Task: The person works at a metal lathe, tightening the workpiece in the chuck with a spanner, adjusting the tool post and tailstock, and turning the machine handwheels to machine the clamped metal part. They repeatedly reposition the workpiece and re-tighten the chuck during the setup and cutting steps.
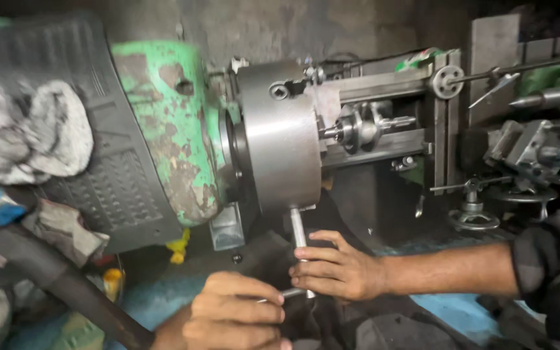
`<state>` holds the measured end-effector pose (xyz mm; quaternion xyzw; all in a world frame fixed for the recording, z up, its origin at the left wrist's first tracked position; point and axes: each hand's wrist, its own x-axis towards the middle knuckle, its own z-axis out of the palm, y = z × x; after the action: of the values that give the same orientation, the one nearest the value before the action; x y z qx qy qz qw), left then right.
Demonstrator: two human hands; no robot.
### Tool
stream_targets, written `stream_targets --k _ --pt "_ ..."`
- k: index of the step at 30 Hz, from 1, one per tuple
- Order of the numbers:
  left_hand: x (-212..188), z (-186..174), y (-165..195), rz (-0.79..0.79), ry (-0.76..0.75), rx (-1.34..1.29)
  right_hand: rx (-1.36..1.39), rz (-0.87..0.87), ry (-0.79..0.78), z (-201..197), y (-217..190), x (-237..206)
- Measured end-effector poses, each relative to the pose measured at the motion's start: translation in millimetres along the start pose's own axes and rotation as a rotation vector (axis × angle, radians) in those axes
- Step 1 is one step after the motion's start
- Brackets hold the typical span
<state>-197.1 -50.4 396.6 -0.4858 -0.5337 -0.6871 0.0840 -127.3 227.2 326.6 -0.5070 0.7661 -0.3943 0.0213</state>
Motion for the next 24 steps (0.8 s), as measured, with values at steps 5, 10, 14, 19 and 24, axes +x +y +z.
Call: stream_targets --k 5,10,14,19,24 --pt "-14 37 13 -0.020 0.277 0.200 -0.063 -0.001 0.019 0 -9 10" --pt "-58 74 14 -0.123 0.932 -0.909 0.087 0.163 -0.138 17 -36 21" --pt "-113 90 -13 -0.804 1.125 -0.042 0.252 -0.001 -0.227 19 -60 8" --pt "-177 135 -32 -1.145 0.416 1.325 0.287 0.246 -0.227 -6 -48 -18" --pt "-208 144 -50 -1.090 0.440 1.515 0.161 0.347 -0.313 -37 -21 -49"
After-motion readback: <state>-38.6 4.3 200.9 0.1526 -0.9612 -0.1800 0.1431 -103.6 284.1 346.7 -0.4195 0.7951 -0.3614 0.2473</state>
